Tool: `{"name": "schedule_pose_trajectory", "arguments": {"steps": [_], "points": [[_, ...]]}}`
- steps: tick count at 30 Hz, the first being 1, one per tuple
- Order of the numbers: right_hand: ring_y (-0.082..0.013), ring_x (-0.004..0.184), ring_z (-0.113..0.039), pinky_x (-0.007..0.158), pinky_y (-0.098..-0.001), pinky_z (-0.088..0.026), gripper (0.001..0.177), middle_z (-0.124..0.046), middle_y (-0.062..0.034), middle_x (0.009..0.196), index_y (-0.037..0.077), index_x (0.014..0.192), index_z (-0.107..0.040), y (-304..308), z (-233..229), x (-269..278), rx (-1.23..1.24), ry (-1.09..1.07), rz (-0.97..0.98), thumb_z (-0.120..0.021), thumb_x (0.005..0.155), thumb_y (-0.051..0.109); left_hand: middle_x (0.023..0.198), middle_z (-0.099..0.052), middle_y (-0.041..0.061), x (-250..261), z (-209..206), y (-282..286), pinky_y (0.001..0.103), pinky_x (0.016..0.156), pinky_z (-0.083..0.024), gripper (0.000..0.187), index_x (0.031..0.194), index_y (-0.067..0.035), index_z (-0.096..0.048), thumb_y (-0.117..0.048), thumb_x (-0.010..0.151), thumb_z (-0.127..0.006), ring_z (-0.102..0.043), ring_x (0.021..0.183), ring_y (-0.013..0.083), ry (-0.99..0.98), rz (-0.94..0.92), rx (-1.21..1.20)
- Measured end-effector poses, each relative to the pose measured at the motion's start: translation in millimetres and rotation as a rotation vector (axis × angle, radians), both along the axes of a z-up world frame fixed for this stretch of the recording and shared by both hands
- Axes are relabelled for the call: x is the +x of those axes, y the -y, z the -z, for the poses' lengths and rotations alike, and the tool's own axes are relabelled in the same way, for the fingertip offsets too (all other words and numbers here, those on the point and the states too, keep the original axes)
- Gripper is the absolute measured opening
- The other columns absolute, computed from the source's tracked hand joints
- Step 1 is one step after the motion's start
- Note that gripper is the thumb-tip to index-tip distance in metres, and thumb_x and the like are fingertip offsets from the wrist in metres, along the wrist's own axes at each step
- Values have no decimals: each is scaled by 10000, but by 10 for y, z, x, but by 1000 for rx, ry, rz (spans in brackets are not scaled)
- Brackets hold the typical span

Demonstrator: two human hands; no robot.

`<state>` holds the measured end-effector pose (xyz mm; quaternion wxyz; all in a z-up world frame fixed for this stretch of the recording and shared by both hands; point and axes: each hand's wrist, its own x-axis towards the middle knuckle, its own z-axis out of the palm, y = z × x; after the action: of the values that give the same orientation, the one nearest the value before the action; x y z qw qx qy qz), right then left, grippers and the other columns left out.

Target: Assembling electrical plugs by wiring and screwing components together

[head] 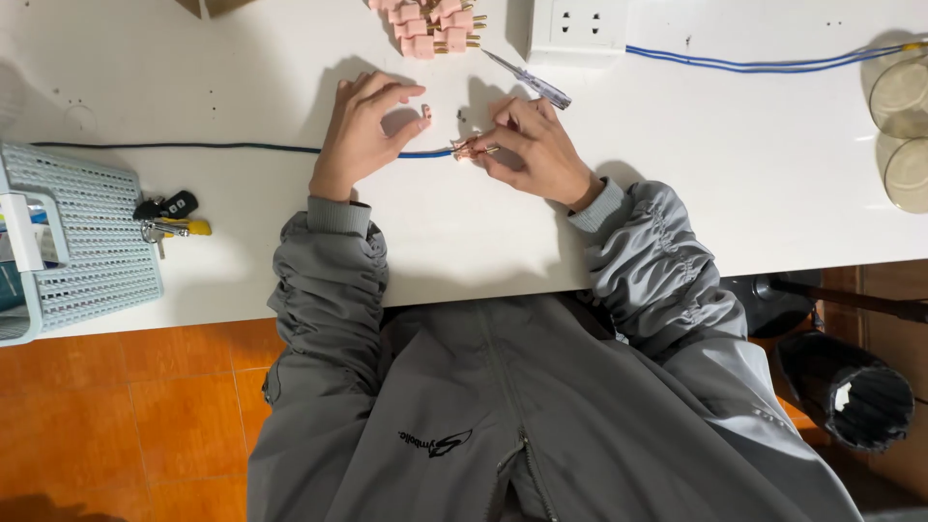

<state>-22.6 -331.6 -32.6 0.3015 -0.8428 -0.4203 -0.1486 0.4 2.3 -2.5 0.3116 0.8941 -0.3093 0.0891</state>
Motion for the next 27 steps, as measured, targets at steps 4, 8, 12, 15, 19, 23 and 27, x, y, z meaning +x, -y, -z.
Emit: {"name": "schedule_pose_trajectory", "arguments": {"steps": [4, 8, 12, 15, 19, 23, 27], "points": [[-236, 1291, -577, 1079, -424, -373, 222, -537, -25, 1216, 154, 1247, -893, 18, 25, 11, -9, 8, -9, -872, 1114, 330, 1340, -713, 12, 25, 67, -4, 487, 1078, -358, 410, 1427, -124, -807, -319, 1079, -903, -621, 1265, 279, -35, -7, 64], [-237, 1219, -594, 996, -401, -355, 240, -524, -36, 1152, 108, 1211, -887, 14, -23, 28, -3, -2, 10, -856, 1131, 332, 1324, -722, 5, 59, 77, -3, 484, 1074, -358, 392, 1415, -142, -810, -301, 1069, -902, -635, 1245, 276, -52, -12, 73], [-244, 1245, -597, 984, -410, -347, 247, -518, -37, 1189, 91, 1236, -882, 29, 22, 6, -12, -23, 14, -862, 1135, 315, 1310, -718, 17, 32, 123, 0, 478, 1070, -371, 350, 1392, -125, -805, -278, 1086, -881, -632, 1234, 292, -61, 1, 60], [-244, 1264, -589, 967, -407, -331, 239, -533, -60, 1213, 75, 1237, -876, 28, 1, 9, -26, -36, 6, -856, 1143, 294, 1263, -699, 15, 24, 103, -2, 482, 1069, -363, 361, 1407, -119, -805, -259, 1087, -897, -657, 1190, 258, -56, 13, 44], [-239, 1273, -590, 974, -420, -361, 243, -536, -58, 1188, 82, 1225, -865, 27, -2, 14, -22, -23, 10, -860, 1143, 310, 1265, -699, 8, 30, 119, 2, 465, 1067, -363, 337, 1395, -133, -803, -270, 1096, -877, -662, 1170, 246, -63, 5, 36], [-242, 1267, -618, 1016, -419, -381, 285, -614, -55, 1210, 107, 1270, -867, 49, 12, 19, -22, -6, 23, -880, 1124, 352, 1257, -678, 9, 39, 171, -16, 471, 1088, -358, 318, 1385, -137, -830, -260, 1100, -898, -633, 1203, 253, -38, 0, 37], [-228, 1177, -562, 1056, -412, -391, 306, -578, -30, 1173, 111, 1341, -883, 101, 99, 71, -4, -1, 61, -827, 1146, 341, 1161, -628, -1, 34, 149, 9, 451, 1041, -368, 193, 1276, -168, -856, -232, 1105, -919, -635, 1103, 228, 27, 11, 19]]}}
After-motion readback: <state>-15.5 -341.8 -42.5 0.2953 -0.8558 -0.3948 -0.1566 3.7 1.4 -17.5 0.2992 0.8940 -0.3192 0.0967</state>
